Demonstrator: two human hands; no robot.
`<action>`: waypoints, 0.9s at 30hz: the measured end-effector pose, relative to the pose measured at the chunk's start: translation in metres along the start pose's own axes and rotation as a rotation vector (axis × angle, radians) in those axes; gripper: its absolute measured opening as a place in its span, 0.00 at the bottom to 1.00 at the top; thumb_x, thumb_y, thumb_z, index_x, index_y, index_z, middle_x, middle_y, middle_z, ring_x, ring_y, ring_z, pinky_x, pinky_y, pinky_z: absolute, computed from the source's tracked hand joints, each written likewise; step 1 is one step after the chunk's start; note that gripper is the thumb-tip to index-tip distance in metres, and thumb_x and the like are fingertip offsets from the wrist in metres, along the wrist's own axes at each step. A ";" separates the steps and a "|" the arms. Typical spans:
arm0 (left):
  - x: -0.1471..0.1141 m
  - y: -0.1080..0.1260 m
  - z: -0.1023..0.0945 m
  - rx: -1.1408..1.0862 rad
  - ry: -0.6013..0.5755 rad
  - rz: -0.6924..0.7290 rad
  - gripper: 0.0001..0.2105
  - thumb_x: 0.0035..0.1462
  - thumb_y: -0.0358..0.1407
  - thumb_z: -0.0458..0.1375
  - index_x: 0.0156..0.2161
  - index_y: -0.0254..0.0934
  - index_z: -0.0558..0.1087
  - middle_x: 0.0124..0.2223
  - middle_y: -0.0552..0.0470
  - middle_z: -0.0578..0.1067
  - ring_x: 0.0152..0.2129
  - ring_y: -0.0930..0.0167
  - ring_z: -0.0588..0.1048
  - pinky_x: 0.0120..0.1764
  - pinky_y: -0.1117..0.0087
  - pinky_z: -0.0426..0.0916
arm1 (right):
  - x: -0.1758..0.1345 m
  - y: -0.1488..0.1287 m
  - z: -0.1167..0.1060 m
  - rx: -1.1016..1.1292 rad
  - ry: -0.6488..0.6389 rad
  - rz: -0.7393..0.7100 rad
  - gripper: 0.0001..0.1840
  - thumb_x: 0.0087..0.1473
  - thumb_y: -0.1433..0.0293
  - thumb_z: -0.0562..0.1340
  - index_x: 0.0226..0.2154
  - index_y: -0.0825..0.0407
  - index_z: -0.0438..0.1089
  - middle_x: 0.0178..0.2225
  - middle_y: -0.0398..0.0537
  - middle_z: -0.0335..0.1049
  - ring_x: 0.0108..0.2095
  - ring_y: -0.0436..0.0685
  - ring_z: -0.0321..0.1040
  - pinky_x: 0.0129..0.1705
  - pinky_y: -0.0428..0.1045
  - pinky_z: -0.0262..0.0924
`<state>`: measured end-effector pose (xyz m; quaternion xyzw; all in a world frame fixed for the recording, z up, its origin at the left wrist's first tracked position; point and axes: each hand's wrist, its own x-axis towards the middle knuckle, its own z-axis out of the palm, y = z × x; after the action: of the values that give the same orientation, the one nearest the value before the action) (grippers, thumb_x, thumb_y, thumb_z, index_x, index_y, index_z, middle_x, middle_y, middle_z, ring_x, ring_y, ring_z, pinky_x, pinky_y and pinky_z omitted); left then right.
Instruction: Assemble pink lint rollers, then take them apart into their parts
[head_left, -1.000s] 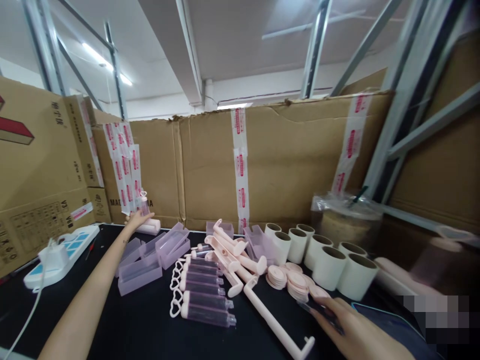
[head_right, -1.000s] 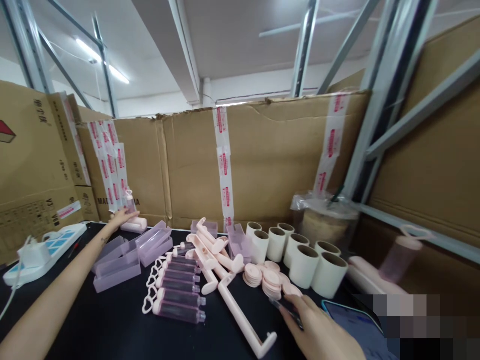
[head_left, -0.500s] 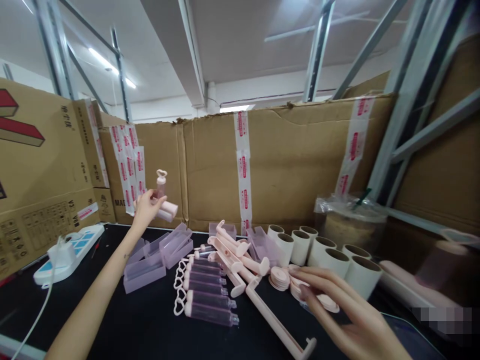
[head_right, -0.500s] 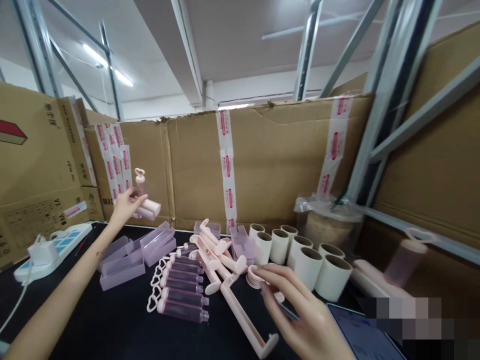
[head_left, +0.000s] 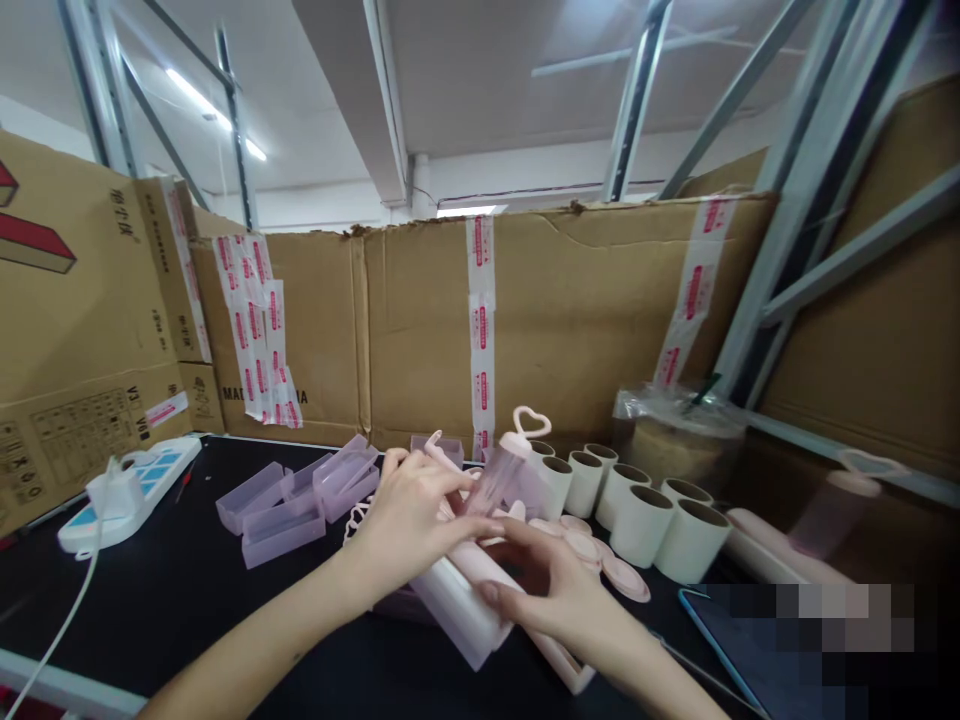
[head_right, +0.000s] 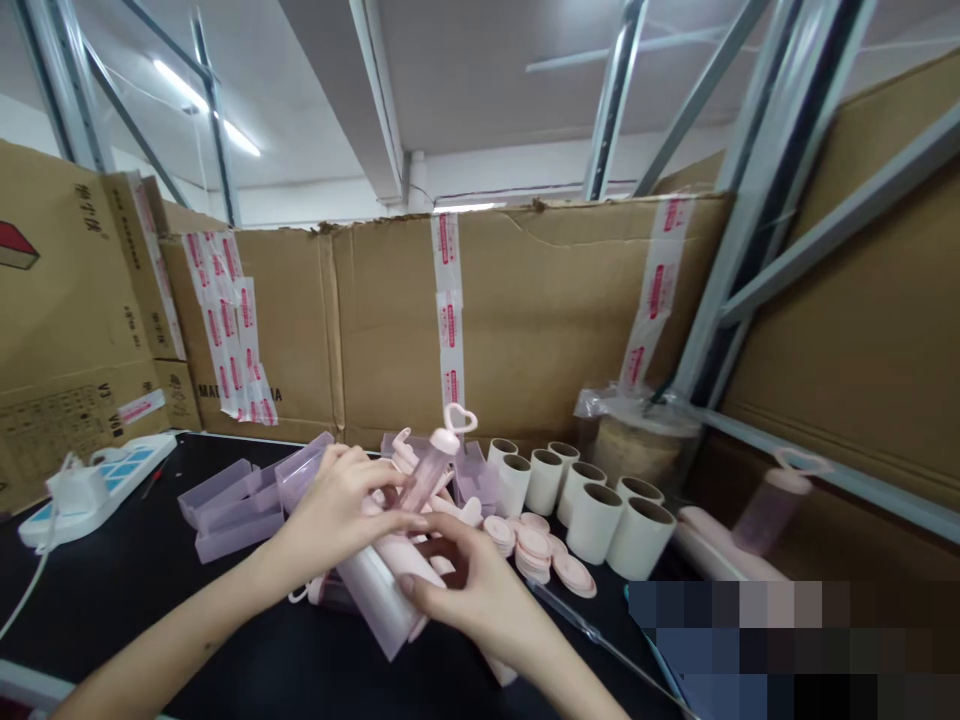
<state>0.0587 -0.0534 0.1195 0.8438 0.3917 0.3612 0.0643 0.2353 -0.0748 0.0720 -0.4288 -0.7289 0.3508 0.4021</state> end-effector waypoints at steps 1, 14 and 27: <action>0.001 -0.003 -0.002 -0.029 -0.038 -0.020 0.15 0.52 0.48 0.56 0.37 0.39 0.75 0.34 0.52 0.77 0.35 0.65 0.69 0.43 0.61 0.56 | 0.000 0.004 0.002 0.057 0.000 0.014 0.19 0.41 0.68 0.62 0.40 0.52 0.70 0.38 0.50 0.73 0.40 0.62 0.70 0.39 0.53 0.66; -0.025 -0.061 0.020 -0.996 -0.244 -0.328 0.28 0.41 0.36 0.67 0.48 0.36 0.61 0.45 0.44 0.71 0.44 0.63 0.70 0.45 0.63 0.64 | 0.006 0.015 0.001 0.291 0.195 0.023 0.20 0.45 0.57 0.64 0.38 0.51 0.70 0.44 0.54 0.72 0.49 0.65 0.66 0.51 0.57 0.60; -0.034 -0.110 -0.051 -0.494 0.038 -0.355 0.25 0.41 0.39 0.64 0.46 0.37 0.62 0.43 0.48 0.71 0.40 0.64 0.72 0.39 0.69 0.68 | 0.005 0.023 -0.023 0.553 0.847 0.113 0.18 0.42 0.53 0.64 0.32 0.48 0.70 0.36 0.45 0.72 0.41 0.61 0.68 0.37 0.49 0.66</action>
<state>-0.0576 -0.0109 0.0943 0.7139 0.4345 0.4445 0.3225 0.2617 -0.0572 0.0634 -0.4497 -0.3575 0.3472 0.7412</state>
